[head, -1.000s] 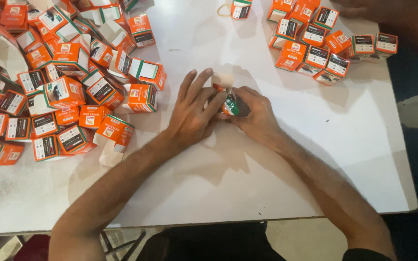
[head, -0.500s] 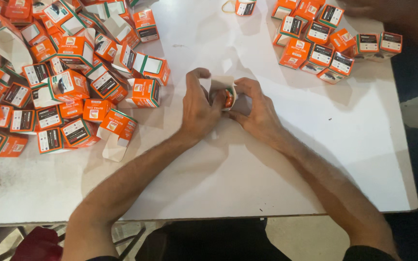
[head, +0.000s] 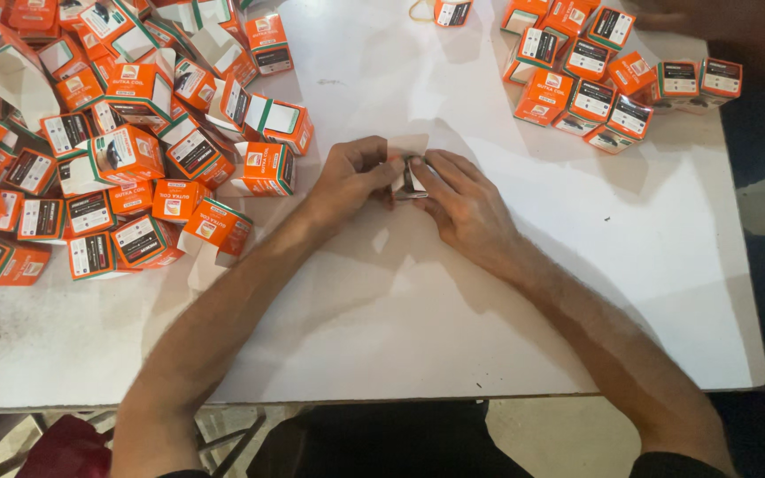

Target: The person folds flat orange cartons into open boxes and places sealed sachets inside, then closes the box flaps and sets the finished box on the table with the pile. Other people at the table handle boxes at the same time.

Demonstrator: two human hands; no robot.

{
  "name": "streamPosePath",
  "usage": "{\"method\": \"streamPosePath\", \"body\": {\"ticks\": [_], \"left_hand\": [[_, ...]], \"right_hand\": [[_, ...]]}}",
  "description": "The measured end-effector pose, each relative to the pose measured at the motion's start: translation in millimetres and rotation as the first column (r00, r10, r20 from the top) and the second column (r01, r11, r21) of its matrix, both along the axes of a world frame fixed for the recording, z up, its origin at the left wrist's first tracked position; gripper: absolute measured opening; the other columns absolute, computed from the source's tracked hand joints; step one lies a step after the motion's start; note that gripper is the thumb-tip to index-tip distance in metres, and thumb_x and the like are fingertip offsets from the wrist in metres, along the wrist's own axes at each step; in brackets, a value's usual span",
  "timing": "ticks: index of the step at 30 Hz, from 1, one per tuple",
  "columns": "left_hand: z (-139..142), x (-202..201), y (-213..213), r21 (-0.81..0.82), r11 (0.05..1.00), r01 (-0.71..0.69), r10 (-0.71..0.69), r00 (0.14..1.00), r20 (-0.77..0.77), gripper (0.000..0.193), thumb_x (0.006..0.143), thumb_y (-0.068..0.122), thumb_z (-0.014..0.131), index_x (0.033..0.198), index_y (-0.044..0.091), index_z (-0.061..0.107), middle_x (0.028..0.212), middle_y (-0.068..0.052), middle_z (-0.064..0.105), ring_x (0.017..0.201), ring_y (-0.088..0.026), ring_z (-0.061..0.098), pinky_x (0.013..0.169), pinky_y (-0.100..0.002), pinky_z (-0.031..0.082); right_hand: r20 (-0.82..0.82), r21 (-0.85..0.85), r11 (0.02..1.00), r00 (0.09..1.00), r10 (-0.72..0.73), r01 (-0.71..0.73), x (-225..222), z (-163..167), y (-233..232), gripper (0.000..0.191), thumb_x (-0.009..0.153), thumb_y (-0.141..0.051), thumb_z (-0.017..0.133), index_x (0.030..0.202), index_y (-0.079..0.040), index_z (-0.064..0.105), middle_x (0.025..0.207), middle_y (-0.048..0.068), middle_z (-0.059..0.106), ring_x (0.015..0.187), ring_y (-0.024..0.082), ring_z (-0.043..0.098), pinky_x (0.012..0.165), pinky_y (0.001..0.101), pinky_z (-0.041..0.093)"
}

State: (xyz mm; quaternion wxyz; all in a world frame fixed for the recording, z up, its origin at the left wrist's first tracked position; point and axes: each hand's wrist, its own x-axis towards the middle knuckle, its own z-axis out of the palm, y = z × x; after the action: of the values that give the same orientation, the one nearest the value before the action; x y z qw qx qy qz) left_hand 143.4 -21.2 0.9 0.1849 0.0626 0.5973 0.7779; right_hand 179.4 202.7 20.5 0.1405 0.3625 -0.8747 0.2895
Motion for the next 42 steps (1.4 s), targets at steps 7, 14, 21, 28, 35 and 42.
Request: {"method": "streamPosePath", "body": {"ticks": [7, 14, 21, 28, 35, 42], "left_hand": [[7, 16, 9, -0.289, 0.819, -0.496, -0.02, 0.479, -0.878, 0.029, 0.089, -0.002, 0.071, 0.117, -0.001, 0.066, 0.125, -0.019, 0.067, 0.114, -0.036, 0.065, 0.096, -0.042, 0.055], [11, 25, -1, -0.377, 0.863, -0.335, -0.248, 0.369, -0.896, 0.043, 0.08, 0.008, 0.083, 0.118, 0.0, 0.064, 0.133, -0.017, 0.062, 0.122, -0.037, 0.063, 0.099, -0.043, 0.057], [9, 26, 3, -0.388, 0.858, -0.337, -0.213, 0.453, -0.865, 0.024, 0.092, 0.003, 0.08, 0.111, 0.003, 0.065, 0.138, -0.014, 0.064, 0.127, -0.034, 0.066, 0.101, -0.04, 0.06], [10, 33, -3, -0.5, 0.761, -0.412, -0.386, 0.332, -0.861, 0.037, 0.086, 0.001, 0.077, 0.12, 0.003, 0.065, 0.152, -0.018, 0.054, 0.145, -0.041, 0.047, 0.12, -0.052, 0.043], [23, 71, -30, -0.545, 0.542, -0.64, -0.405, 0.369, -0.837, 0.063, 0.083, 0.021, 0.084, 0.138, 0.007, 0.056, 0.146, -0.022, 0.053, 0.136, -0.041, 0.047, 0.114, -0.06, 0.033], [35, 67, -81, -0.545, 0.041, -0.837, -0.266, 0.517, -0.814, 0.06, 0.088, 0.039, 0.082, 0.125, 0.0, 0.057, 0.114, -0.016, 0.062, 0.105, -0.036, 0.058, 0.092, -0.052, 0.042]], "right_hand": [[0.185, -0.168, 0.986, 0.983, 0.013, 0.018, 1, -6, 0, 0.046, 0.086, 0.0, 0.079, 0.128, -0.007, 0.064, 0.146, 0.025, 0.057, 0.123, 0.041, 0.065, 0.1, 0.0436, 0.056], [0.305, -0.291, 0.955, 0.952, 0.04, 0.052, -2, -15, 3, 0.054, 0.089, 0.005, 0.077, 0.122, -0.001, 0.034, 0.135, 0.026, 0.063, 0.127, 0.042, 0.065, 0.104, 0.0459, 0.055], [0.334, -0.28, 0.959, 0.942, 0.046, 0.052, 1, -8, 0, 0.053, 0.091, 0.002, 0.076, 0.13, -0.003, 0.043, 0.128, 0.019, 0.068, 0.118, 0.035, 0.072, 0.103, 0.0434, 0.058], [0.147, -0.189, 0.982, 0.989, 0.034, -0.006, 4, -4, 0, 0.032, 0.091, -0.001, 0.077, 0.115, -0.006, 0.057, 0.141, 0.02, 0.059, 0.113, 0.041, 0.068, 0.09, 0.0427, 0.059], [0.05, -0.178, 0.982, 0.997, -0.05, 0.059, 3, 14, 8, 0.024, 0.099, -0.001, 0.075, 0.117, -0.007, 0.06, 0.141, 0.014, 0.062, 0.122, 0.035, 0.069, 0.101, 0.0413, 0.058], [-0.348, -0.084, 0.98, 0.917, -0.197, 0.179, -1, 23, -5, 0.073, 0.086, -0.015, 0.082, 0.144, -0.006, 0.039, 0.148, 0.029, 0.041, 0.129, 0.049, 0.052, 0.108, 0.0493, 0.046]]}}
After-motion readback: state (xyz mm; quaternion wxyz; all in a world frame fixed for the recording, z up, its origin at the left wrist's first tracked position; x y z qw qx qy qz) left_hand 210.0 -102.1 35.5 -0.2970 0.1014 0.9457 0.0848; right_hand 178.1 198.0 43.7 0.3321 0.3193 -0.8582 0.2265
